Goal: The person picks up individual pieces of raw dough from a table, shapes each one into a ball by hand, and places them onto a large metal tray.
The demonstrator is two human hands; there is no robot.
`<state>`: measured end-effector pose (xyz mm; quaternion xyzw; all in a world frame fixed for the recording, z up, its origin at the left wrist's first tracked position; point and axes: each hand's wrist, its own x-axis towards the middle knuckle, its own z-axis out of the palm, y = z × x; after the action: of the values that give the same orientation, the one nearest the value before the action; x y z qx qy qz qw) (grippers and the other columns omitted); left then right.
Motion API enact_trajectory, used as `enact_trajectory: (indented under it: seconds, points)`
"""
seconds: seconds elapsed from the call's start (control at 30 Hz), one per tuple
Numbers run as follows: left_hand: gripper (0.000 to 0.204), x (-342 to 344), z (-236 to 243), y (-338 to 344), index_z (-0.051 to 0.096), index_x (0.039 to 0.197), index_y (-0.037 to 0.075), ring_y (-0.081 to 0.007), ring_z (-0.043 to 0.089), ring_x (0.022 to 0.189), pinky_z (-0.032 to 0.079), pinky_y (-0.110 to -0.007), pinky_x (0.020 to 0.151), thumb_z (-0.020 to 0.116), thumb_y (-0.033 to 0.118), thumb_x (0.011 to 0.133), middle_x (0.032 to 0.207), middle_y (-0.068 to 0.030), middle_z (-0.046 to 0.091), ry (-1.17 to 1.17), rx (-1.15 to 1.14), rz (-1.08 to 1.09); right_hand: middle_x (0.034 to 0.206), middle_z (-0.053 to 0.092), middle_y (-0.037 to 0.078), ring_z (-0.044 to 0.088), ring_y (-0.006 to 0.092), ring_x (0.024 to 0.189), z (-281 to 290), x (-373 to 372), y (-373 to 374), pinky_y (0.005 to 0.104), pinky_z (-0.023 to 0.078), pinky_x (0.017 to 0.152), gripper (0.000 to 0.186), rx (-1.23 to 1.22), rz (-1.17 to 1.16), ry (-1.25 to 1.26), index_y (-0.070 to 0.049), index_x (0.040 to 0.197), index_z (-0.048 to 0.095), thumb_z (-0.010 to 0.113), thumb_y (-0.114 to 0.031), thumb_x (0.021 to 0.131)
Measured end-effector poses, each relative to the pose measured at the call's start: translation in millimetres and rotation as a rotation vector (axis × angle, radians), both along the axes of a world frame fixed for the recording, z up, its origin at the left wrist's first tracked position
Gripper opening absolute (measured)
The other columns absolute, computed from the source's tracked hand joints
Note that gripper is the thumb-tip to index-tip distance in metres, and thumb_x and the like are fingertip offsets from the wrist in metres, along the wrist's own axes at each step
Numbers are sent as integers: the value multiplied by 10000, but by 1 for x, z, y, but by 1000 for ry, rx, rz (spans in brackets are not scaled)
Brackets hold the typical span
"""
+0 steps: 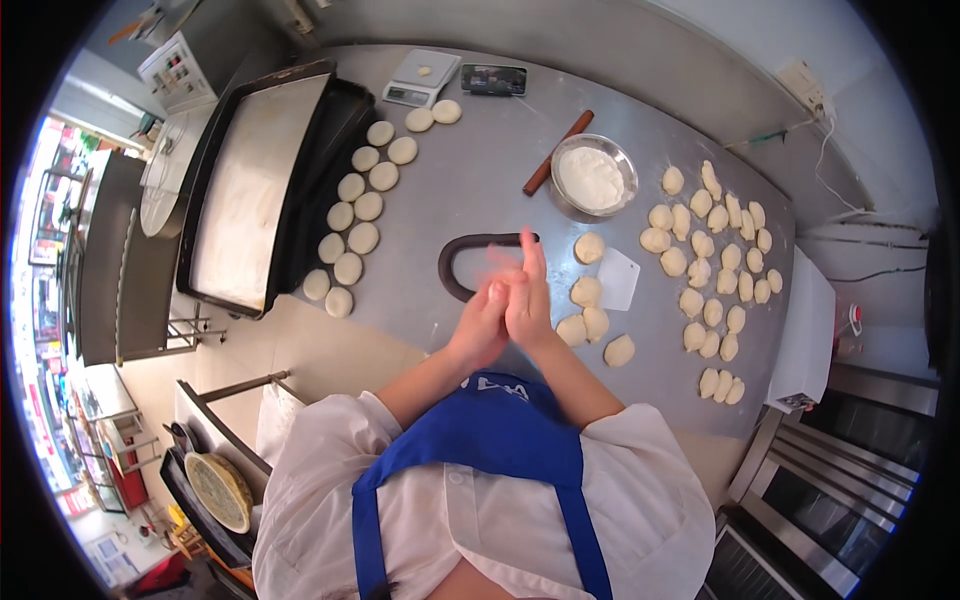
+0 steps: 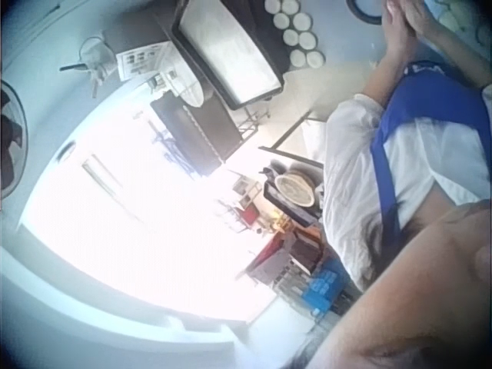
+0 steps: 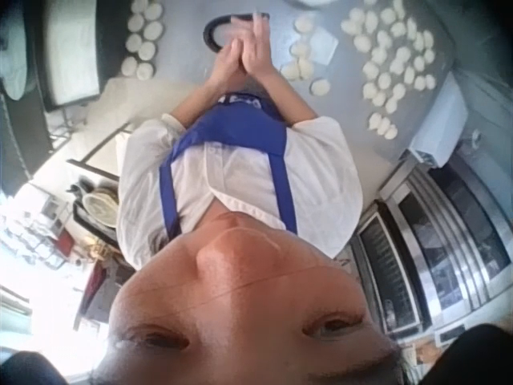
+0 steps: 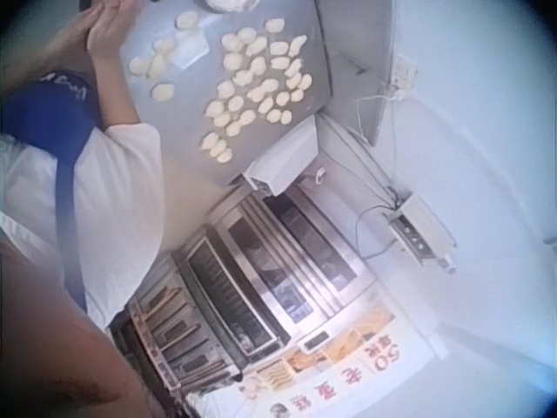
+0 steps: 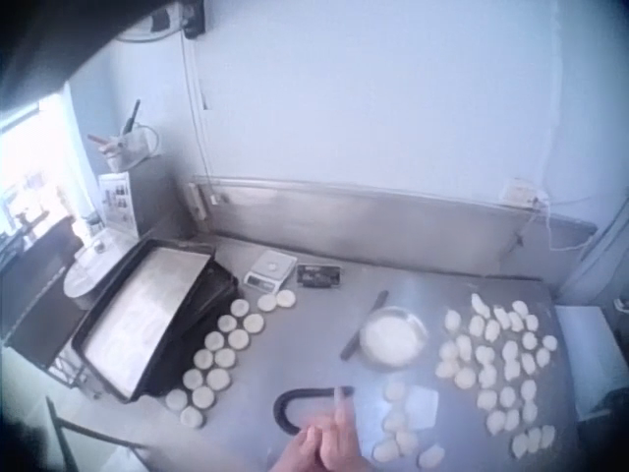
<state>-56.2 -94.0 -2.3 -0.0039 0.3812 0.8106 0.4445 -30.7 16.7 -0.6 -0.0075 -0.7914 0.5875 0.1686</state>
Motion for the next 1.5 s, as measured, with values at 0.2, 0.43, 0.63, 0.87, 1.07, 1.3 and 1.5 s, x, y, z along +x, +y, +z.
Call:
enact_trajectory:
  seconds: [0.2,0.43,0.63,0.87,1.07,1.3,1.5]
  points:
    - [605,-41,-10,13,314,1377,59,-254,400,1284,320,-410,1067,321,508,971,1354,-130,434,-11,-85,-135,1116,608,115,456,291,1240,-24,-17,24,579,110,1048,225,262,-87,-37,-58,1103,531,433,-137,917]
    - [660,-35,-27,11,257,1431,35,-291,309,1348,236,-418,1107,167,515,987,1454,-178,322,-197,-255,-354,1005,648,157,589,335,970,-92,-92,186,397,479,814,238,379,-691,-47,-8,1030,630,495,-166,913]
    - [592,-37,-39,-26,308,1399,-1,-287,337,1334,238,-413,1112,196,430,1009,1446,-168,340,-269,-459,-279,997,652,139,589,320,960,-119,-108,210,412,476,837,224,738,-574,-34,-58,1019,649,533,-212,906]
    - [581,-55,-40,-14,352,1350,-50,-286,397,1287,295,-415,1085,308,408,995,1381,-179,417,-232,-290,-33,944,657,125,589,314,885,-36,-78,116,412,459,782,183,446,-405,7,-45,977,651,554,-152,865]
    - [523,-63,-30,-8,447,1227,-24,-270,492,1170,372,-407,1031,294,423,1002,1224,-139,521,-458,53,-13,1018,644,100,572,292,965,-24,-20,5,422,428,812,209,406,-93,194,-34,994,637,575,-151,832]
    - [461,-28,-27,-21,451,1229,26,-212,528,1120,443,-358,957,334,408,1000,1200,-102,530,-227,-125,55,1043,626,122,540,314,1035,-19,-13,-29,432,390,884,250,429,-153,101,-8,1029,629,509,-165,876]
    - [576,-20,-10,-33,428,1280,42,-242,476,1205,381,-390,1031,316,515,971,1287,-120,485,-261,-133,-16,1051,631,120,519,313,1108,-20,-6,-36,472,315,965,284,421,-58,9,-20,1000,632,499,-248,897]
